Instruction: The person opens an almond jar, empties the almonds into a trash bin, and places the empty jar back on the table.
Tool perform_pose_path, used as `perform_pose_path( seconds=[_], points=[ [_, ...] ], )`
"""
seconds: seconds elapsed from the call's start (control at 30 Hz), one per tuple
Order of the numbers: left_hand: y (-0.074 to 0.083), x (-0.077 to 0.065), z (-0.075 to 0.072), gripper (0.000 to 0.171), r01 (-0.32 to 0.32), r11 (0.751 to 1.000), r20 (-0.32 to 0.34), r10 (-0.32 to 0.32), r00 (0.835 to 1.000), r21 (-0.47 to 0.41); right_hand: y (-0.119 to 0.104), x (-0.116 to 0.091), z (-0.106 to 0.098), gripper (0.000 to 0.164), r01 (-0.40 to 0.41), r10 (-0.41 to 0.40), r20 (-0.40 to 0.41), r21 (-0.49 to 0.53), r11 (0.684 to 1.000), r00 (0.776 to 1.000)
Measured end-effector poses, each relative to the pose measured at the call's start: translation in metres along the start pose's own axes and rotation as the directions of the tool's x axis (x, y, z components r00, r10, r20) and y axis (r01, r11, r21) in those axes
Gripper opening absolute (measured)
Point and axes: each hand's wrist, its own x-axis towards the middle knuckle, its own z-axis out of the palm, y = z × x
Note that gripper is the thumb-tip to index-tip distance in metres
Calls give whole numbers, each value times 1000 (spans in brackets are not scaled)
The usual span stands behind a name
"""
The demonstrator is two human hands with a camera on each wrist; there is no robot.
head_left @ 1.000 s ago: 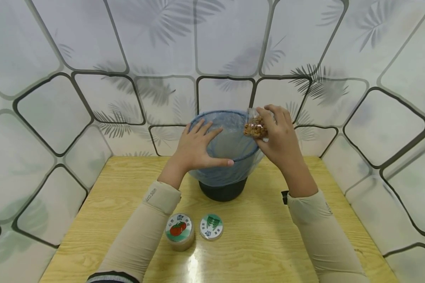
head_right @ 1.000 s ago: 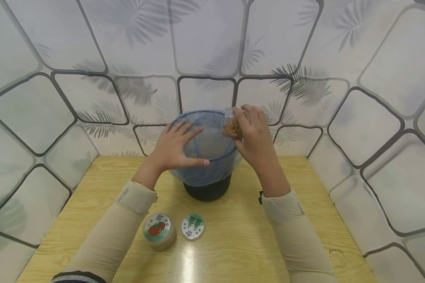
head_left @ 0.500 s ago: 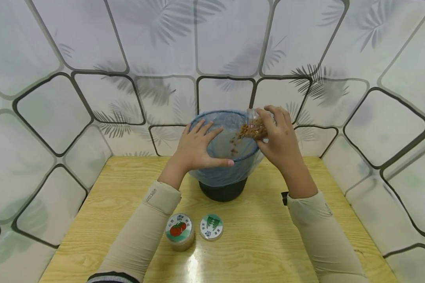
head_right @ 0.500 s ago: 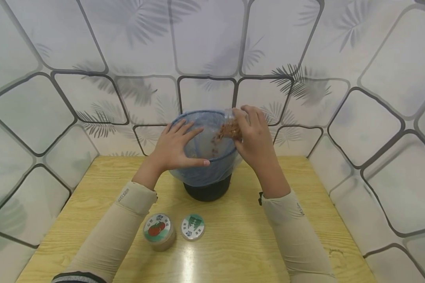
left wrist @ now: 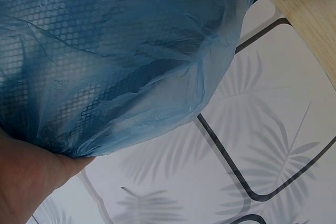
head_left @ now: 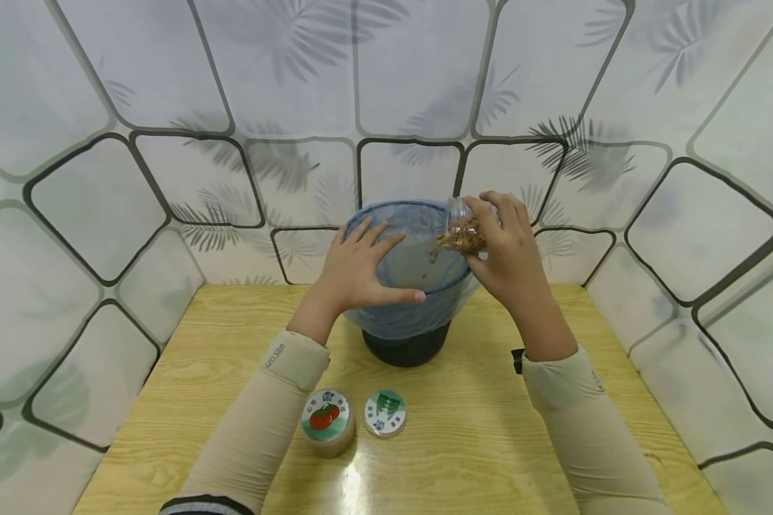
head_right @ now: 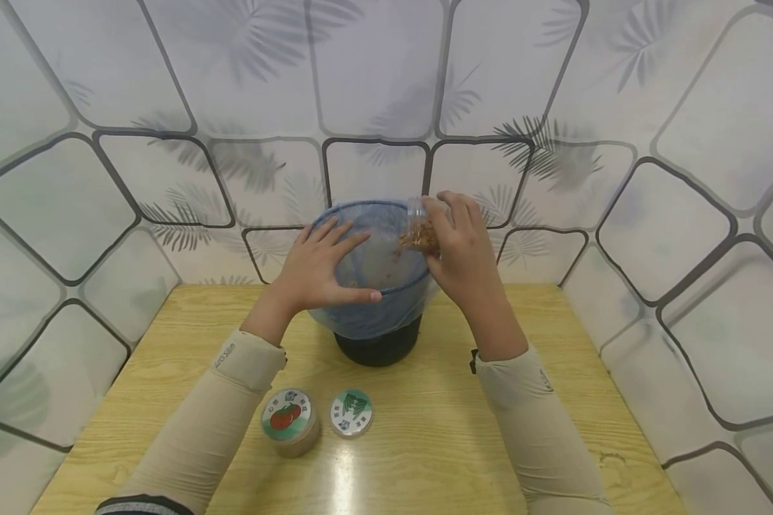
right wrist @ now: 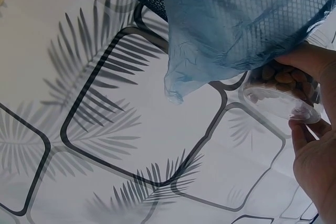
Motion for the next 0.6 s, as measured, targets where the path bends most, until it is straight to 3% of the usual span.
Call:
perform_pose_path(
  seconds=[0.37, 0.6],
  points=[
    [-1, 0, 0, 131, 0, 1000, -4, 0, 1000, -8, 0, 0, -1, 75, 0, 0, -11, 3, 1000, 1000],
    [-1, 0, 1, 126, -3, 1000, -6, 3, 1000, -13, -1, 0, -1, 74, 8, -7, -13, 3, 1000, 1000]
  ],
)
